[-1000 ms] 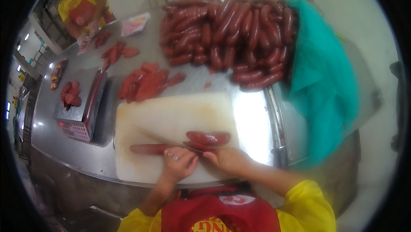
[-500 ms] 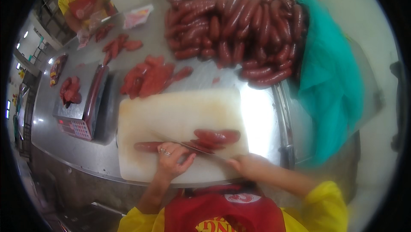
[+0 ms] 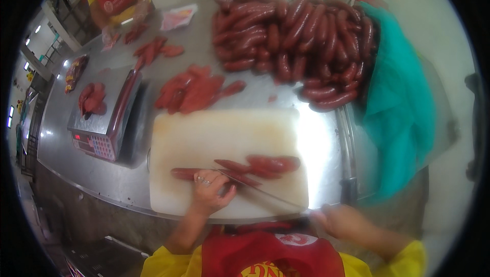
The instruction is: The person cuts long pieces of red meat into smaller portions on a white cutting board using a knife. They repeatedly place the cut pieces onto a digital scale, then move them aside. Another person in the background is also handling and packaging meat.
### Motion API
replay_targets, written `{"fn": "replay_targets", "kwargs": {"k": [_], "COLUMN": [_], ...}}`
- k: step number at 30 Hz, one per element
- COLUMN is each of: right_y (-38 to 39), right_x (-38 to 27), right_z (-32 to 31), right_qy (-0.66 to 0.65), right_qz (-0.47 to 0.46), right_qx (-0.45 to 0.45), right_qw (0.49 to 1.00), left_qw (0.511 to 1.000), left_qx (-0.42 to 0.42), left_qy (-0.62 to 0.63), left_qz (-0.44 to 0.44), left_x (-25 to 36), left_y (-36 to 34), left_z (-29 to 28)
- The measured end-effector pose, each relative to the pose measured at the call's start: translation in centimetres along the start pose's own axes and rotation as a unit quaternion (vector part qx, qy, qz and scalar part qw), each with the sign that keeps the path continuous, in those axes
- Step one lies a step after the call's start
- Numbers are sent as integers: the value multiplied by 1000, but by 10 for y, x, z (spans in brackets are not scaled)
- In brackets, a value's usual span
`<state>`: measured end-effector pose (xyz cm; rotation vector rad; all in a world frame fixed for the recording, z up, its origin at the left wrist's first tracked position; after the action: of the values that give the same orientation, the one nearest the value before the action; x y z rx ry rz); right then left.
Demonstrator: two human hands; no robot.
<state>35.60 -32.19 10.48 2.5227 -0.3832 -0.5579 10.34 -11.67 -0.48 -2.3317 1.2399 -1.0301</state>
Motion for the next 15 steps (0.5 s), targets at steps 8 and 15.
{"fn": "replay_targets", "kwargs": {"k": [8, 15], "right_y": [-120, -4], "right_x": [-74, -20], "right_z": [37, 2], "right_qy": [-115, 16], "right_qz": [-117, -5], "right_qx": [65, 17], "right_qw": [984, 1000], "left_qw": [998, 999], "left_qx": [24, 24], "left_qy": [-54, -41], "left_qz": [17, -13], "left_x": [0, -16], "left_y": [2, 7], "left_z": [-8, -25]}}
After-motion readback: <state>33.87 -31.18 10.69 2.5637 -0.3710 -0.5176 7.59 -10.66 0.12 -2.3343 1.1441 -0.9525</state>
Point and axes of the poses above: each hand's wrist, its own y-axis away from the middle knuckle, its own z-axis out of the palm, x = y × z, the point moved 1 cm from there along -y, towards the middle knuckle
